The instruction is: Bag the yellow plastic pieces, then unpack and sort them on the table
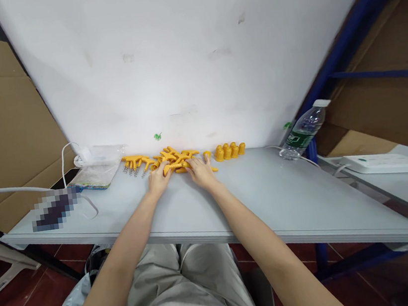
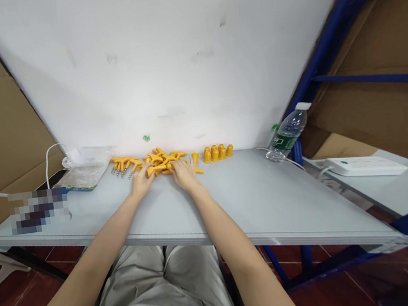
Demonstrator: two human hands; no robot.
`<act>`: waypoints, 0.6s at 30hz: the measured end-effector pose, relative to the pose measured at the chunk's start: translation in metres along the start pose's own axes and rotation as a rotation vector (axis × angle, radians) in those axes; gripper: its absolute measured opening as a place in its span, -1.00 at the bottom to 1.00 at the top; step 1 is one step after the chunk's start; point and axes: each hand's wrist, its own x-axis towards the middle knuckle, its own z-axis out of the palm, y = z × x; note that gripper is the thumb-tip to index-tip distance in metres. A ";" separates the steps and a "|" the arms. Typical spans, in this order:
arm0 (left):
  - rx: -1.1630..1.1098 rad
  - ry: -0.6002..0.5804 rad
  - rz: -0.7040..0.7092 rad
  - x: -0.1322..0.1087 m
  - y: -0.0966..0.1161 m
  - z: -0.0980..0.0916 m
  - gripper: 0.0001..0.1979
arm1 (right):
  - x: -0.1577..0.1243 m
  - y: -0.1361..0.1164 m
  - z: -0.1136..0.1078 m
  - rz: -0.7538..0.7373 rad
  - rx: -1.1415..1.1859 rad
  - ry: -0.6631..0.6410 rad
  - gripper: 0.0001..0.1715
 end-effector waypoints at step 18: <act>-0.009 0.030 -0.036 -0.001 0.000 0.001 -0.62 | 0.003 0.008 -0.005 0.054 -0.065 0.125 -0.74</act>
